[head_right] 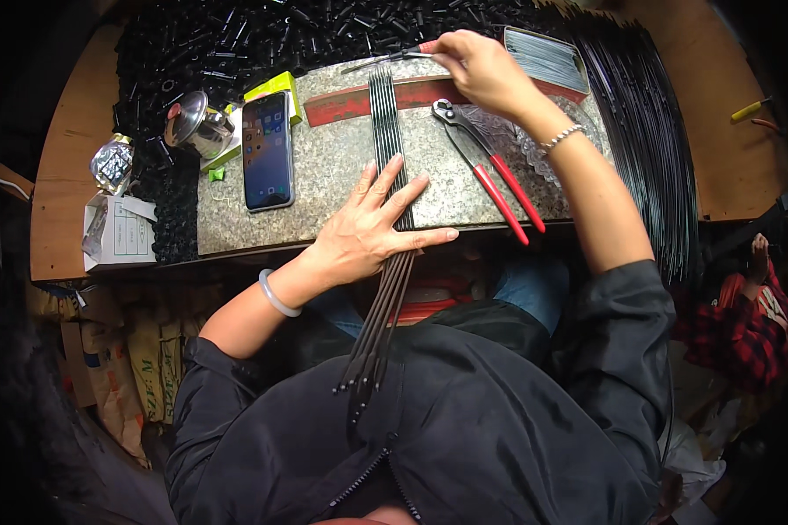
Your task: Assembling black industrial components, likely wire harnesses, using pliers and manual dexterity at a workbench.
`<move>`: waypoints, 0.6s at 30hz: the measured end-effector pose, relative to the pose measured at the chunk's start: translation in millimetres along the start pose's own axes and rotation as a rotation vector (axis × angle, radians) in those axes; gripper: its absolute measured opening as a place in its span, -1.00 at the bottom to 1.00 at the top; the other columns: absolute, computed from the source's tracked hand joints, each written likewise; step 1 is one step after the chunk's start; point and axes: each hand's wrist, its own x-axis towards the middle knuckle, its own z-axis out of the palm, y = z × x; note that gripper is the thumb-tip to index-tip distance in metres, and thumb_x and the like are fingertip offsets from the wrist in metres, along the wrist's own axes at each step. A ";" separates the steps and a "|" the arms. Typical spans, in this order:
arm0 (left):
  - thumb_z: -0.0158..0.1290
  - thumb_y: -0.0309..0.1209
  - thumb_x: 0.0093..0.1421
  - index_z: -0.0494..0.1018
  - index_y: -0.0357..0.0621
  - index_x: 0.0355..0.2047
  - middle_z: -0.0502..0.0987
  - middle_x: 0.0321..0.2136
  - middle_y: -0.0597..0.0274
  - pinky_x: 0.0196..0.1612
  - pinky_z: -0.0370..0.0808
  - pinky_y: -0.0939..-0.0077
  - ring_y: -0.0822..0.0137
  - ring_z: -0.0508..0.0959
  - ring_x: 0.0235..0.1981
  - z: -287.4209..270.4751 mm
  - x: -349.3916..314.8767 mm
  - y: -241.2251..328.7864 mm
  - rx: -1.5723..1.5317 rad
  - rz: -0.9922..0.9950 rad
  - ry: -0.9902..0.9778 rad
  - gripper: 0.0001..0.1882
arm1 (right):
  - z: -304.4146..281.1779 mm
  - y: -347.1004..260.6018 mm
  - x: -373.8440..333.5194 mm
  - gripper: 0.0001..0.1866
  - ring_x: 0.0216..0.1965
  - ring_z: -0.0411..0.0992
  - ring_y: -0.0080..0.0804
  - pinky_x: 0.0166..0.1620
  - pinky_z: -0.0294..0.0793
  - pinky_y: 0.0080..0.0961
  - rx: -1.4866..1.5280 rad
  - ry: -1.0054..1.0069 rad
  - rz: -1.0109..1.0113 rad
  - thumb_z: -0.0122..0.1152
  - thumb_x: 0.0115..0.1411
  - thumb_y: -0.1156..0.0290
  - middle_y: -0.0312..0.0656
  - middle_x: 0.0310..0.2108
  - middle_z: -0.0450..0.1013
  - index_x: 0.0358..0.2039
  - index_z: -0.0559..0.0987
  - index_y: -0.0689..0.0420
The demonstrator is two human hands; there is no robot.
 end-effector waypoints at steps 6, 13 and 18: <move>-0.05 -0.36 0.08 0.19 0.69 0.16 0.23 0.13 -0.06 0.17 0.13 -0.25 -0.27 0.16 0.20 1.1 1.2 -0.1 0.007 0.002 0.025 -0.35 | 31.4 15.6 8.8 -0.79 -0.29 0.49 -0.19 -0.18 0.45 -0.40 0.096 -0.108 0.092 0.16 0.09 0.39 -0.05 -0.36 0.49 -0.30 0.56 0.25; -0.09 -0.33 0.12 0.18 0.69 0.16 0.23 0.13 -0.07 0.18 0.13 -0.23 -0.26 0.16 0.20 0.8 -0.1 -0.4 -0.008 -0.005 0.039 -0.39 | 32.2 10.7 9.4 -0.83 -0.14 0.47 -0.32 -0.08 0.42 -0.53 0.072 -0.239 0.175 0.13 0.17 0.45 -0.05 -0.06 0.43 -0.28 0.53 0.29; 0.06 -0.13 0.10 0.21 0.74 0.13 0.18 0.18 0.02 0.19 0.13 -0.19 -0.21 0.11 0.23 1.9 0.8 -0.1 0.050 -0.004 0.004 -0.42 | 37.4 17.6 6.5 -0.81 -0.26 0.48 -0.18 -0.12 0.44 -0.38 0.127 -0.103 0.108 0.17 0.07 0.41 -0.03 -0.38 0.50 -0.35 0.56 0.26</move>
